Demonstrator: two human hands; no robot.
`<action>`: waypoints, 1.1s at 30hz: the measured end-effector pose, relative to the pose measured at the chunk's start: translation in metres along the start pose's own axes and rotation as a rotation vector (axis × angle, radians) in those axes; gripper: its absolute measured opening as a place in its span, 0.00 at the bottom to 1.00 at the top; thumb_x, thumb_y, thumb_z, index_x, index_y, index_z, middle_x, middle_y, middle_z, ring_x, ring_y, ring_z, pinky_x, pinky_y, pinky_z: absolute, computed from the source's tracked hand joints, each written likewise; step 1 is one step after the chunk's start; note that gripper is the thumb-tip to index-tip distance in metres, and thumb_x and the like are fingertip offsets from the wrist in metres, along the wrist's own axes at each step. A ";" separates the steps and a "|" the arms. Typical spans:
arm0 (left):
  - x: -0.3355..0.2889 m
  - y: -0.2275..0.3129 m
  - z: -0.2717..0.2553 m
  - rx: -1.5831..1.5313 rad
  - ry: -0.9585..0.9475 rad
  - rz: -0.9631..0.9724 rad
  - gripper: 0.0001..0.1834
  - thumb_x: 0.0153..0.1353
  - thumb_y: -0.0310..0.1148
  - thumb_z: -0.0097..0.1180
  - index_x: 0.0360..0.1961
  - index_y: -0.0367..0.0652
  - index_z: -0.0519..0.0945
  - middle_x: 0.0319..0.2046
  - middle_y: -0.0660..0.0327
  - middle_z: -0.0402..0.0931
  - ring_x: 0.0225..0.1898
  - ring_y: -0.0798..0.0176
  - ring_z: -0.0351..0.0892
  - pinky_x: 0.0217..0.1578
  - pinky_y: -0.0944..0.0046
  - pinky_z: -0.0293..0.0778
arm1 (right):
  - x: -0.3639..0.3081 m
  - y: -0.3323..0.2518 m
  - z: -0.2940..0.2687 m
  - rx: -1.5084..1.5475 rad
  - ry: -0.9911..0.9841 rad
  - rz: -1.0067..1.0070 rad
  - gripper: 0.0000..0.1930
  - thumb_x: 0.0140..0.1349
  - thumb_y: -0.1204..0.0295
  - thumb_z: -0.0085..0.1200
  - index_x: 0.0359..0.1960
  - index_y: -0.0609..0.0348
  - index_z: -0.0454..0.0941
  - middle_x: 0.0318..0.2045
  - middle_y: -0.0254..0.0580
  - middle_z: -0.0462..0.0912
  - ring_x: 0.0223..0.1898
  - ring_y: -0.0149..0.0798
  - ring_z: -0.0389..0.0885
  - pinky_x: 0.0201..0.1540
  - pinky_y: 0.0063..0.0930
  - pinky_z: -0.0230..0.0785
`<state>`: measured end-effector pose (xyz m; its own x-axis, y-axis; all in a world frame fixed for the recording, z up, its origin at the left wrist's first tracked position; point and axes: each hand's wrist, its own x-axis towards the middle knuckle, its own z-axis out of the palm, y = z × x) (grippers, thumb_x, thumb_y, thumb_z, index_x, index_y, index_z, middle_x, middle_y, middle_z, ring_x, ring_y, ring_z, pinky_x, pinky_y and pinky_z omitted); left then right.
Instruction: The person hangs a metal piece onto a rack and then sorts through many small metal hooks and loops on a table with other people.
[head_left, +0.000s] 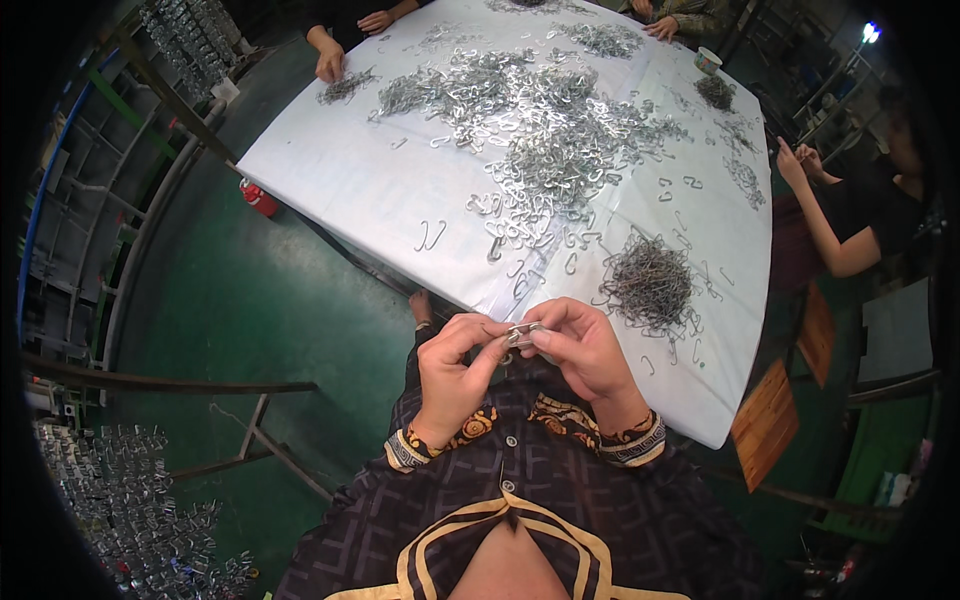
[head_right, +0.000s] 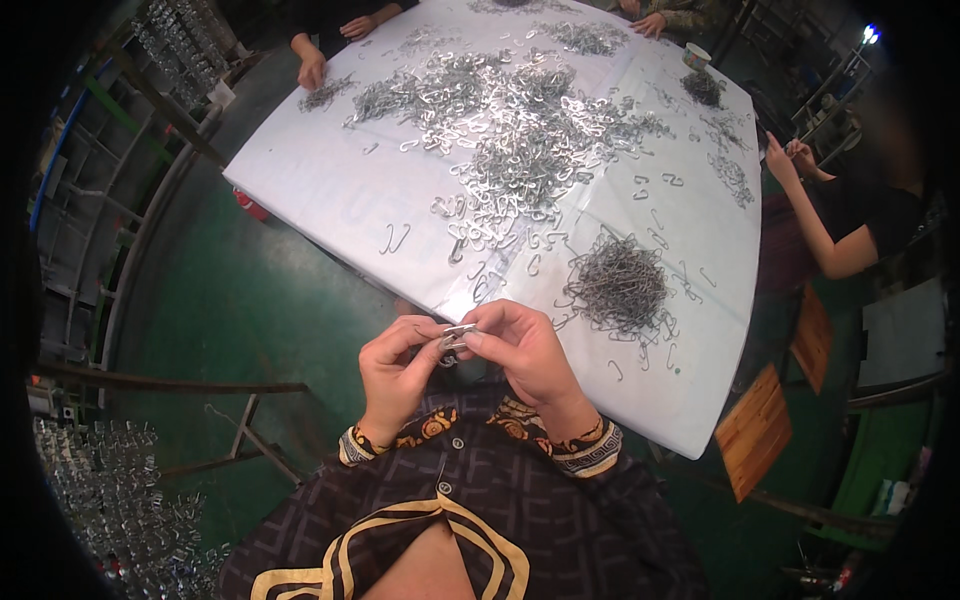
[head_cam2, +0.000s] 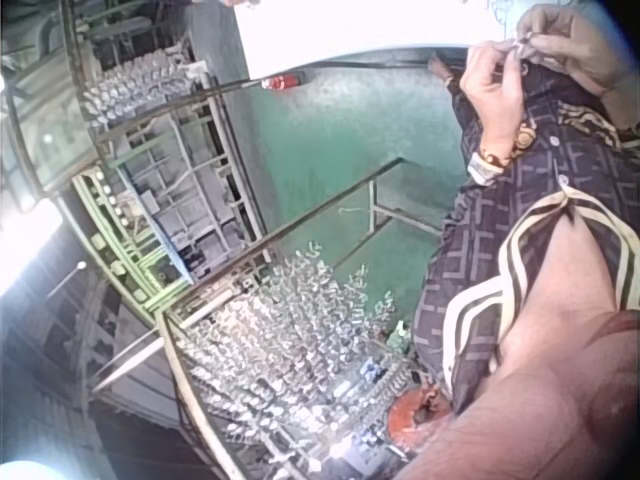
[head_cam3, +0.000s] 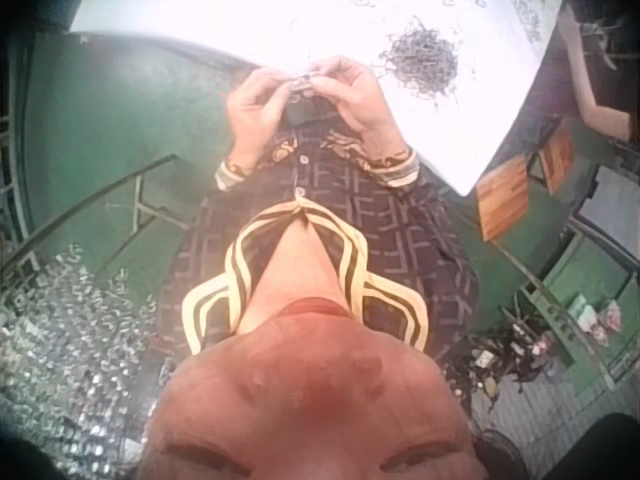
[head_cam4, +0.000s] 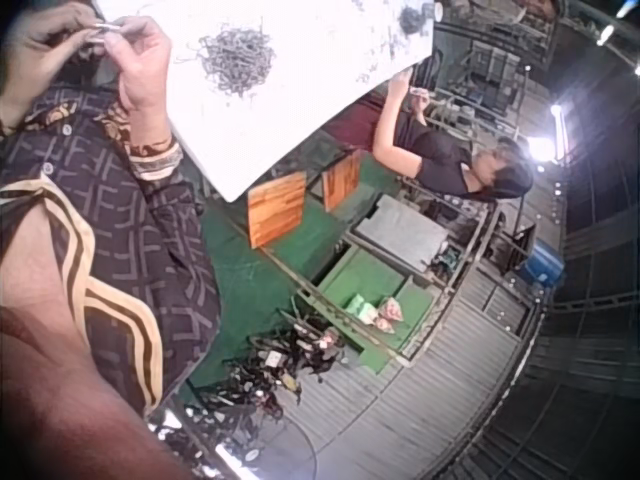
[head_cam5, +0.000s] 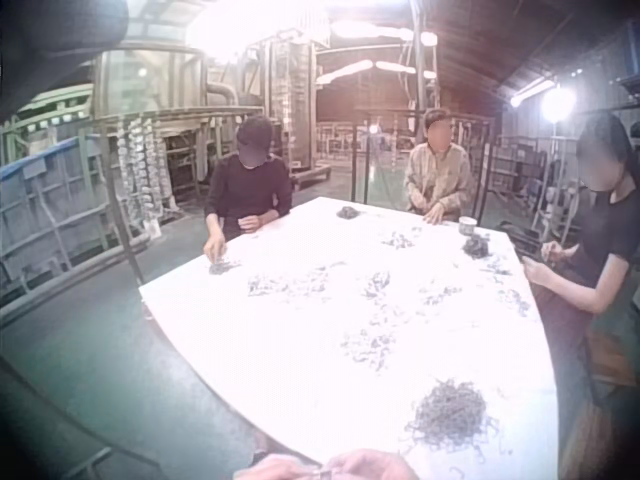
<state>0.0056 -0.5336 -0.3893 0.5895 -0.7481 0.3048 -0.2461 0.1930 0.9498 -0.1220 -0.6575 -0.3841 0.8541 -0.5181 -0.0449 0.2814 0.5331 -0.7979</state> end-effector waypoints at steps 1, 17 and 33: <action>0.000 0.001 0.000 0.017 0.010 -0.005 0.05 0.54 0.15 0.61 0.34 0.28 0.82 0.34 0.56 0.80 0.36 0.66 0.78 0.36 0.70 0.72 | 0.002 0.000 -0.003 -0.003 0.013 -0.007 0.03 0.59 0.83 0.57 0.33 0.66 0.76 0.41 0.47 0.81 0.37 0.33 0.82 0.42 0.28 0.77; -0.005 0.004 -0.008 0.087 0.003 0.009 0.06 0.52 0.15 0.62 0.33 0.29 0.83 0.33 0.56 0.80 0.36 0.66 0.78 0.37 0.70 0.72 | 0.070 -0.015 -0.116 -0.756 0.583 -0.035 0.08 0.59 0.75 0.60 0.30 0.72 0.79 0.29 0.47 0.84 0.26 0.33 0.85 0.25 0.22 0.75; -0.011 -0.007 -0.009 0.046 -0.043 -0.004 0.05 0.52 0.14 0.62 0.31 0.29 0.82 0.33 0.56 0.81 0.37 0.65 0.78 0.38 0.68 0.72 | 0.033 0.004 -0.097 -1.444 0.497 -0.116 0.10 0.47 0.72 0.68 0.28 0.62 0.80 0.27 0.46 0.79 0.29 0.46 0.79 0.37 0.37 0.72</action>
<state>0.0078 -0.5205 -0.3986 0.5571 -0.7757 0.2966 -0.2798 0.1609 0.9465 -0.1354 -0.7372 -0.4471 0.5472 -0.8309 0.1014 -0.5693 -0.4582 -0.6826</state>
